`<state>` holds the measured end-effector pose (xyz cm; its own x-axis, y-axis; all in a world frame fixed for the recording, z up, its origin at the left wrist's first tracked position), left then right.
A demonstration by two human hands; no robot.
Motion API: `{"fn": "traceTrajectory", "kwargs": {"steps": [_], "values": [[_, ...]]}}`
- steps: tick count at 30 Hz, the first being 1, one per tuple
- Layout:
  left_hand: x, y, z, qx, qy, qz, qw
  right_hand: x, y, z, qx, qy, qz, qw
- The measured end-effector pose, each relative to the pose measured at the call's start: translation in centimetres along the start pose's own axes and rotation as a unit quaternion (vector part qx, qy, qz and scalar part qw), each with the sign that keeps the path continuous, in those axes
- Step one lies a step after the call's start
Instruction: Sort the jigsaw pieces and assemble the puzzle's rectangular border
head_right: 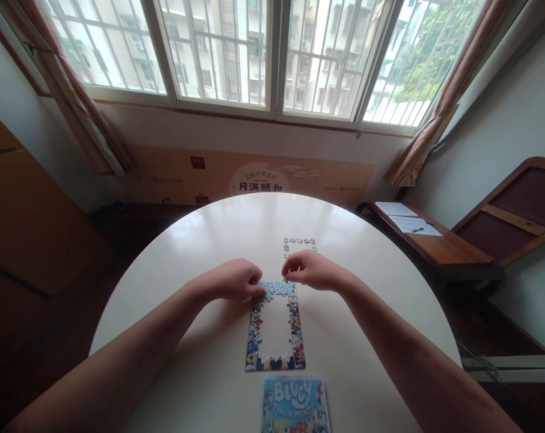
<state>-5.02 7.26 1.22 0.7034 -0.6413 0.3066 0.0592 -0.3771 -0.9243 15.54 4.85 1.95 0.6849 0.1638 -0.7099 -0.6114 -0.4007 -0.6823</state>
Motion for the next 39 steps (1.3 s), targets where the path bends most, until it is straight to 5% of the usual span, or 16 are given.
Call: {"fn": "traceTrajectory", "kwargs": {"steps": [5,19,33,39], "values": [[-0.2,0.2,0.0,0.003,-0.001,-0.012,1.000,-1.0,2.5,-0.8,-0.007,-0.147,-0.049,0.988],[-0.4,0.5,0.3,0.002,0.013,-0.013,1.000,-0.1,3.7,0.2,-0.012,-0.148,-0.004,0.989],[-0.3,0.4,0.1,0.002,0.012,-0.022,1.000,-0.7,3.3,-0.3,0.075,-0.179,-0.119,0.974],[-0.3,0.4,0.1,-0.003,0.000,-0.029,1.000,-0.6,3.1,-2.0,0.061,-0.208,-0.157,0.964]]}}
Point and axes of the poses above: each hand's wrist, its own z-axis towards the middle knuckle, its own y-axis out of the palm, x = y × z, the point moved 3 cm from there along z, towards the middle knuckle, and after that the axes turned 2 degrees about -z, right-handed, at the moved point
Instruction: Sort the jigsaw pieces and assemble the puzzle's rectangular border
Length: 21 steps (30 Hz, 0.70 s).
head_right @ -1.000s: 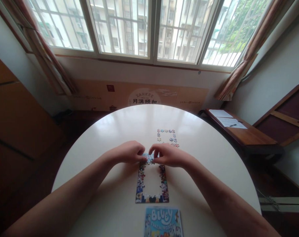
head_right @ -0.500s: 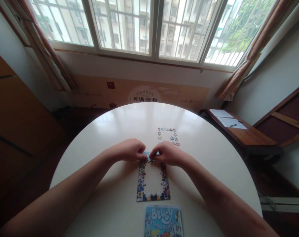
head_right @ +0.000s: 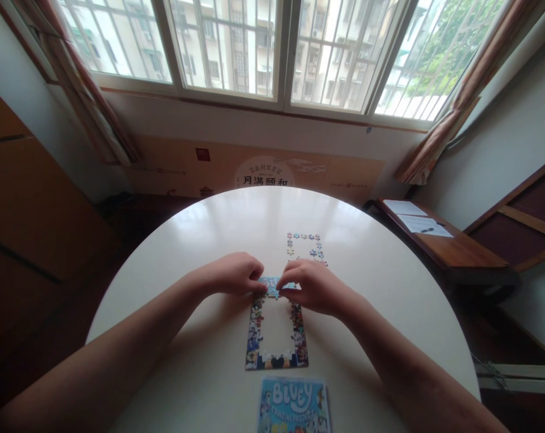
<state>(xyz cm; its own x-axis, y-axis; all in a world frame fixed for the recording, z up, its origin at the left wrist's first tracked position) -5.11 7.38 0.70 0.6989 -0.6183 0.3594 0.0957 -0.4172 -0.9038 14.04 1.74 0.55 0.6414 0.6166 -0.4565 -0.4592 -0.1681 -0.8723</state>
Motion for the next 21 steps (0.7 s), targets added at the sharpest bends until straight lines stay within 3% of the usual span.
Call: {"fn": "traceTrajectory", "kwargs": {"steps": [14,21], "values": [[-0.2,0.1,0.3,0.000,-0.002,-0.002,1.000,-0.4,1.2,-0.1,0.010,-0.034,-0.044,0.998],[-0.3,0.1,0.2,-0.002,0.011,-0.006,1.000,-0.1,-0.2,-0.4,0.015,-0.026,-0.050,0.998]]}}
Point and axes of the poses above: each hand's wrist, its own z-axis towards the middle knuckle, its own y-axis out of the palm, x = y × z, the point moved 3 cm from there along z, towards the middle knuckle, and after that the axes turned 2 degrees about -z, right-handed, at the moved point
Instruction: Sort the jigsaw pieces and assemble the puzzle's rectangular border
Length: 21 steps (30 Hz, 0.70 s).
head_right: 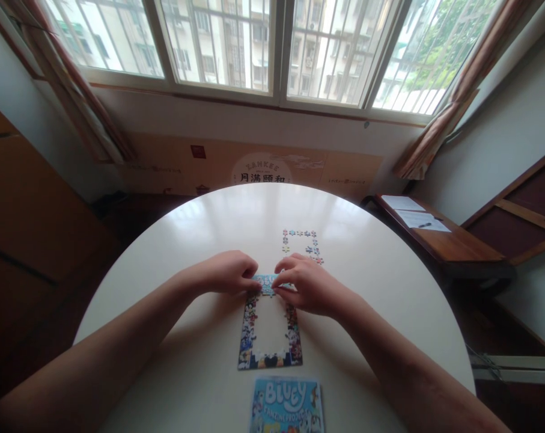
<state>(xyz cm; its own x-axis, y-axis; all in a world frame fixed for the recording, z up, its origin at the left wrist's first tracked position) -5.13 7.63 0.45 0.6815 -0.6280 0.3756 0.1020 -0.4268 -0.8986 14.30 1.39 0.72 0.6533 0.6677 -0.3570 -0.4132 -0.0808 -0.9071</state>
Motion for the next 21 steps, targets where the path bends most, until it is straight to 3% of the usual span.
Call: {"fn": "traceTrajectory", "kwargs": {"steps": [2,7,14,17,21], "values": [[0.2,-0.2,-0.1,0.008,0.009,0.000,1.000,0.8,-1.1,-0.4,0.017,0.014,0.013,1.000],[1.0,-0.9,-0.1,0.095,0.028,0.042,0.994,2.8,-3.7,-1.6,0.037,0.079,0.003,0.996],[0.9,-0.1,0.4,0.127,-0.004,0.078,0.989,4.2,-5.6,-2.6,0.042,0.125,-0.030,0.991],[0.5,0.1,0.5,0.146,-0.006,0.081,0.986,5.5,-6.4,-3.0,0.103,0.153,-0.064,0.981],[0.3,0.0,0.6,0.152,0.015,0.078,0.985,8.5,-6.1,-3.7,0.225,0.213,-0.110,0.945]]}}
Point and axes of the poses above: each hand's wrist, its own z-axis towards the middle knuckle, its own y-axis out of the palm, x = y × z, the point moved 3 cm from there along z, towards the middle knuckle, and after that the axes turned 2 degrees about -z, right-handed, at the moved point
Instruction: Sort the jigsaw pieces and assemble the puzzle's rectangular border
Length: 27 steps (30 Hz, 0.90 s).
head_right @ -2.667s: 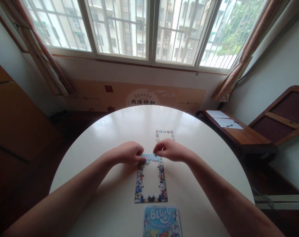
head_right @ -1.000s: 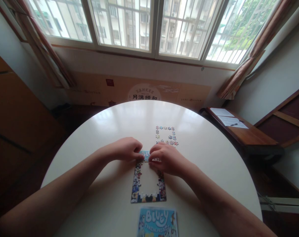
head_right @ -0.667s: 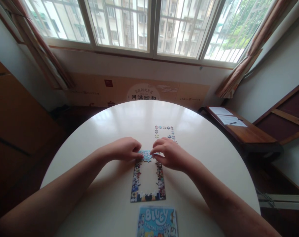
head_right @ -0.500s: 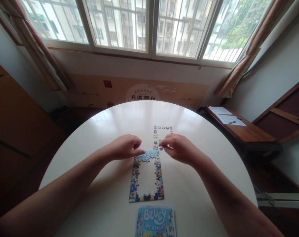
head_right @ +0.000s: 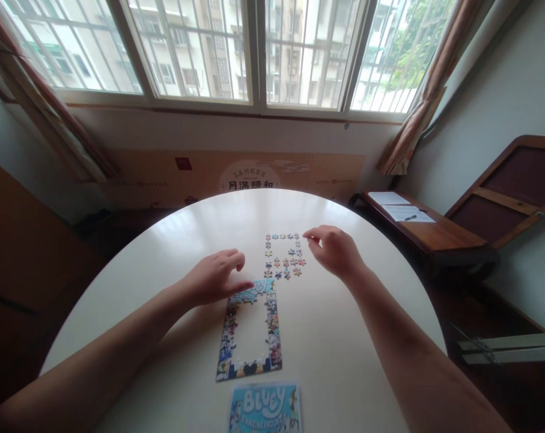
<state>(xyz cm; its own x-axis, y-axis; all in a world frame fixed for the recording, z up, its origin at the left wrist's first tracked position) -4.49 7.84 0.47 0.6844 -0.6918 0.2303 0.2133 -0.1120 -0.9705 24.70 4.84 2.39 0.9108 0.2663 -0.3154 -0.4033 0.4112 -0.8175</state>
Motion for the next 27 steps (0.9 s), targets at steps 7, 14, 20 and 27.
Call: {"fn": "traceTrajectory", "kwargs": {"steps": [7,14,20,27], "values": [[-0.1,-0.4,0.1,-0.002,0.021,-0.003,1.000,2.7,4.6,0.1,0.020,0.031,0.005,0.999],[-0.3,-0.7,-0.1,-0.050,0.052,-0.162,0.984,2.5,6.4,0.2,-0.038,0.012,-0.025,0.999],[-0.6,-0.1,0.2,-0.070,0.078,-0.174,0.979,2.9,6.6,0.1,-0.065,0.038,-0.059,0.995],[-0.8,0.4,0.2,-0.052,0.094,-0.169,0.980,3.2,5.7,0.2,-0.064,0.097,-0.098,0.988]]}}
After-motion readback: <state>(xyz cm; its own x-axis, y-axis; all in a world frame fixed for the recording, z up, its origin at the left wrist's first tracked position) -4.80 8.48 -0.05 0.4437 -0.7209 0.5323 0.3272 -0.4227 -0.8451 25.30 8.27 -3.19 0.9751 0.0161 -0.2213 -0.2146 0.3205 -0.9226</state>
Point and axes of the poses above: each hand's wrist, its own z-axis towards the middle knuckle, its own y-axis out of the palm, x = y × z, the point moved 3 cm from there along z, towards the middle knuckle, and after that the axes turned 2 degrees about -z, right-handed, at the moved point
